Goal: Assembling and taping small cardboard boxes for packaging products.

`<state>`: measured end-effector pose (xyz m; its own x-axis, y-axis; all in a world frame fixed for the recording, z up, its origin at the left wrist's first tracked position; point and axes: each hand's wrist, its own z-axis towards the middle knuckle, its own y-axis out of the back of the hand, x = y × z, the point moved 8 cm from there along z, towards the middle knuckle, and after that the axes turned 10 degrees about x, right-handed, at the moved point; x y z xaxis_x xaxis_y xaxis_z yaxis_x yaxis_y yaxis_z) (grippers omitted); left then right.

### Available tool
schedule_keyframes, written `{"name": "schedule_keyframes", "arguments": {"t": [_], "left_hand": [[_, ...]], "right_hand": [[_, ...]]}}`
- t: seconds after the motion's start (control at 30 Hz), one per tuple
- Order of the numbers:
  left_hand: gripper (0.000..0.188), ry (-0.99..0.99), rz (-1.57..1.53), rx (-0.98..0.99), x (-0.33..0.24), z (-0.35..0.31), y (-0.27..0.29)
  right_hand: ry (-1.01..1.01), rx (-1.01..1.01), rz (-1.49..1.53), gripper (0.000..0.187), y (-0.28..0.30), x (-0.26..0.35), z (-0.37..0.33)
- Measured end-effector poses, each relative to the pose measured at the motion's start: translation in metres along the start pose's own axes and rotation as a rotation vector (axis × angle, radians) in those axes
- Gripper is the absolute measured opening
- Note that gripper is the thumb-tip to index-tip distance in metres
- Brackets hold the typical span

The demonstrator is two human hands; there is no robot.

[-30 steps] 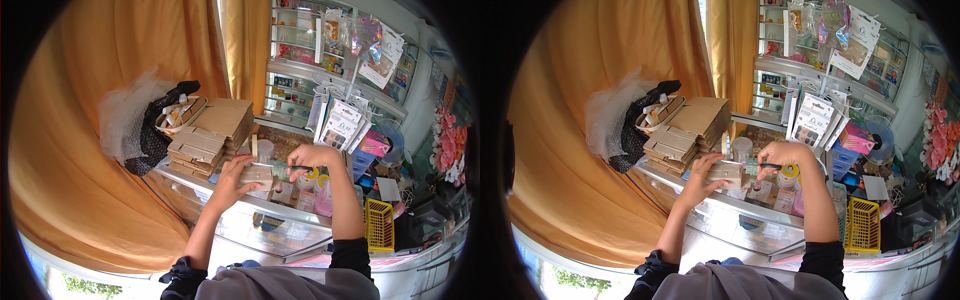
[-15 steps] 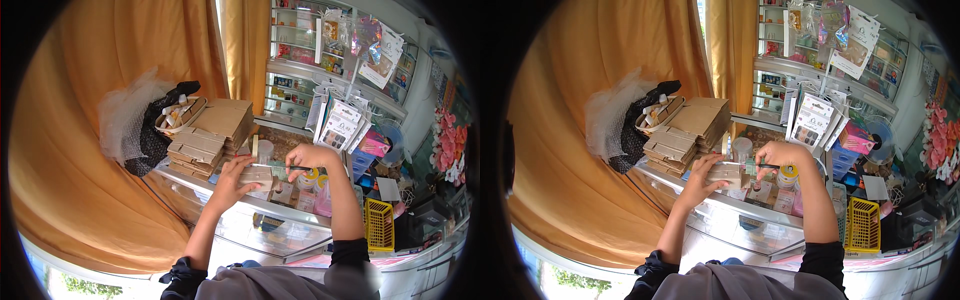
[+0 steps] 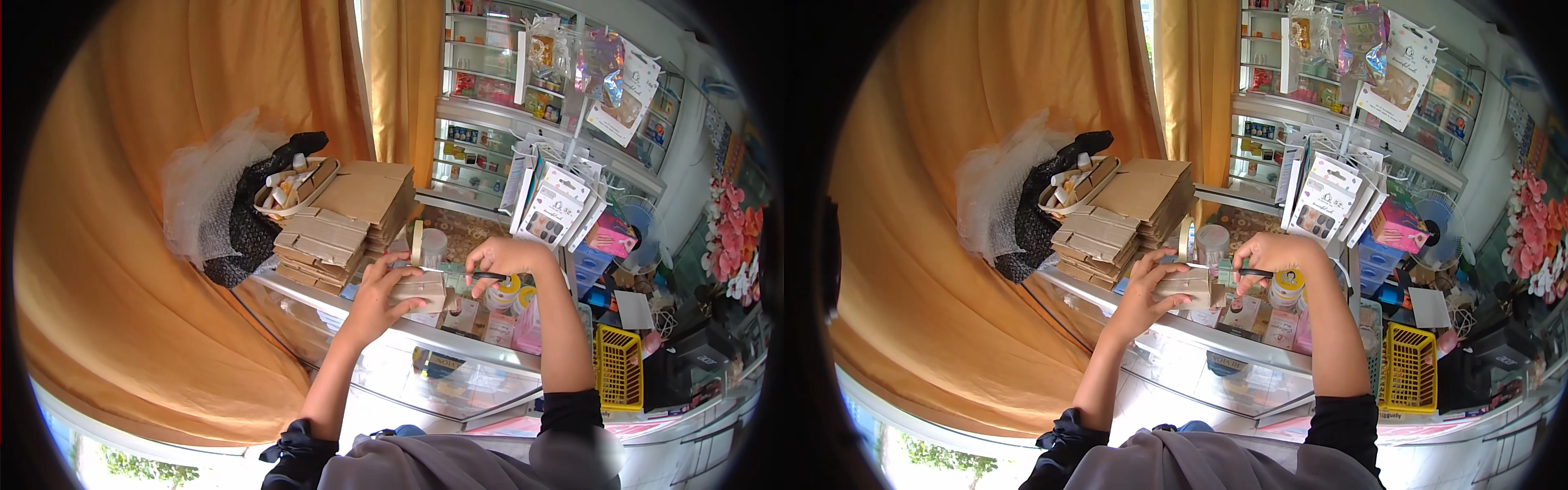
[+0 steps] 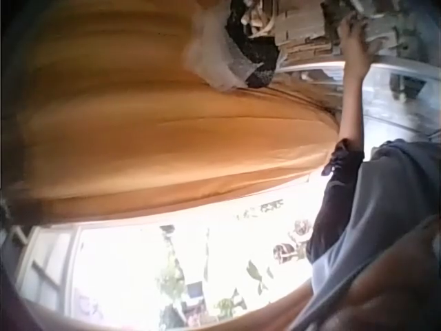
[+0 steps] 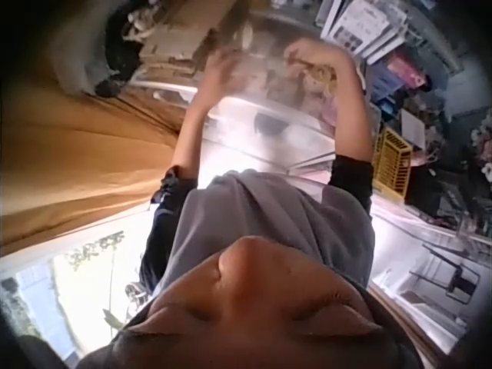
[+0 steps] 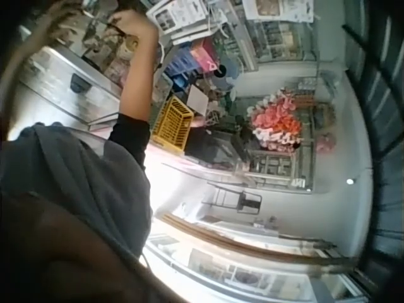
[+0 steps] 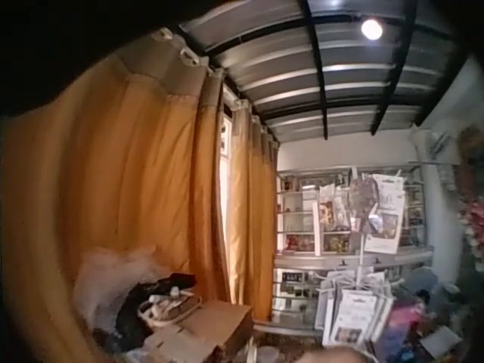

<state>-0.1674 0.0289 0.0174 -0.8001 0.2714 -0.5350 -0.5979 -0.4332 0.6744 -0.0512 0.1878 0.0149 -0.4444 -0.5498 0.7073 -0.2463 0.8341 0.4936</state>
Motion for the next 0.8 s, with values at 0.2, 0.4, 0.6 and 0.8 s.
{"name": "schedule_keyframes", "arguments": {"t": [0.2,0.4,0.6,0.8], "left_hand": [[0.048,0.025,0.001,0.010,0.0021,-0.0012,0.0008],[0.050,0.037,-0.003,0.015,0.0018,-0.0004,0.0001],[0.051,0.055,0.017,0.039,0.0035,0.0016,-0.0013],[0.052,0.117,0.003,0.050,0.0081,-0.0007,0.0005]], "right_hand": [[0.012,0.011,0.024,0.027,-0.0011,0.0043,0.0009],[0.020,0.001,0.048,0.028,0.0006,0.0020,-0.0002],[0.027,-0.008,0.053,0.028,0.0000,0.0024,-0.0008],[-0.042,-0.099,-0.087,0.035,0.0046,0.0044,0.0036]]}}
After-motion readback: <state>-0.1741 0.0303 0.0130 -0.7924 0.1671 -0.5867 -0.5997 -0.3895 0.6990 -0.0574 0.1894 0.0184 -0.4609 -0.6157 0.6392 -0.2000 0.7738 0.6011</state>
